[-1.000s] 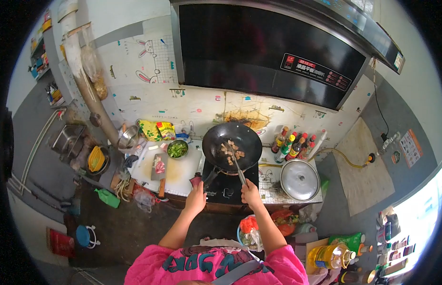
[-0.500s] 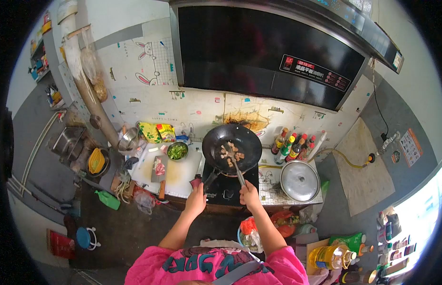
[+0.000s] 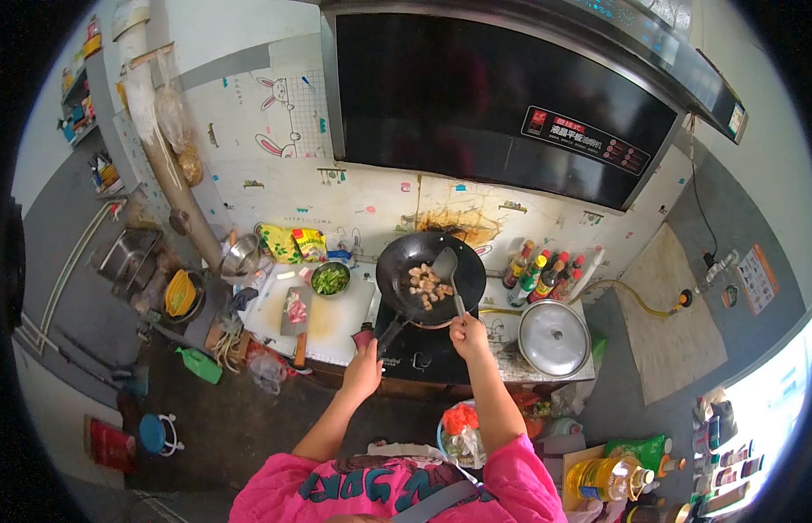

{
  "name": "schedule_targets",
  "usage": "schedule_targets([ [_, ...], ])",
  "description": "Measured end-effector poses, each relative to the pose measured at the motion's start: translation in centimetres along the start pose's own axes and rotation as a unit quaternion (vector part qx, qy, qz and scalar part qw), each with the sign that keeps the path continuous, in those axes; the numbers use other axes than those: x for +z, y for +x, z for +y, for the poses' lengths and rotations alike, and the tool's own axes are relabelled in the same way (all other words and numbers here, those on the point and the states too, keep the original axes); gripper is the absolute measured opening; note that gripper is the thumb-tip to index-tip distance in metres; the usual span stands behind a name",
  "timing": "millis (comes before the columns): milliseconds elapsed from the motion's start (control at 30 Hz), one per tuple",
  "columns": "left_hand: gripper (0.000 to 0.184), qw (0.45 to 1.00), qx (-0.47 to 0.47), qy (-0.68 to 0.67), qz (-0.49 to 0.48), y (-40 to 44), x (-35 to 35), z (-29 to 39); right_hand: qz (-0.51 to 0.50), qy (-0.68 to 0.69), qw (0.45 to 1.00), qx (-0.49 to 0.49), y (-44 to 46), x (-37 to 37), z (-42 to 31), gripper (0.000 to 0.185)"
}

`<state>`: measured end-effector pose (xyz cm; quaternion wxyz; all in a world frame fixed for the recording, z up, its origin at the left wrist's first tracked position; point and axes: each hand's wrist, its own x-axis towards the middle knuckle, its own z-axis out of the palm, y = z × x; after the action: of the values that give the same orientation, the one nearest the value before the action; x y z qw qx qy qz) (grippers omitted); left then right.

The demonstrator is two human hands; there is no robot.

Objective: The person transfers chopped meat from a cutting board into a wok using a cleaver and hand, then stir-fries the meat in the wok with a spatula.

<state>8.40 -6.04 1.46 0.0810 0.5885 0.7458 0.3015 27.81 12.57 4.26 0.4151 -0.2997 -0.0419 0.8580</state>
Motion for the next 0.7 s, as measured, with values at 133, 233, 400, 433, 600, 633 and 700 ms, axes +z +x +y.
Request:
schedule_targets([
  [133,0.048,1.000,0.003,-0.003,-0.001,0.1,0.1,-0.1,-0.010,-0.035,0.999,0.002,-1.4,0.8,0.1,0.014],
  [233,0.049,1.000,0.002,-0.005,-0.004,0.1,-0.2,0.1,-0.023,-0.104,0.994,-0.018,-1.7,0.8,0.4,0.015],
  [400,0.048,1.000,0.001,-0.002,-0.006,0.1,0.0,-0.1,-0.016,-0.179,0.981,-0.070,-2.4,1.4,1.3,0.015],
  [433,0.048,1.000,0.001,-0.002,-0.004,0.1,0.0,-0.1,-0.018,-0.196,0.977,-0.080,-2.4,1.3,1.3,0.014],
  [600,0.049,1.000,0.005,0.004,-0.003,0.0,0.2,-0.2,0.017,-0.172,0.982,-0.073,-1.6,1.3,0.9,0.012],
  [633,0.049,1.000,0.005,0.004,-0.003,0.0,0.2,-0.2,0.018,-0.160,0.985,-0.066,-1.2,1.0,0.7,0.013],
  [700,0.049,1.000,0.004,0.004,-0.003,0.0,0.2,-0.2,0.018,-0.107,0.993,-0.041,-0.2,0.3,0.2,0.015],
])
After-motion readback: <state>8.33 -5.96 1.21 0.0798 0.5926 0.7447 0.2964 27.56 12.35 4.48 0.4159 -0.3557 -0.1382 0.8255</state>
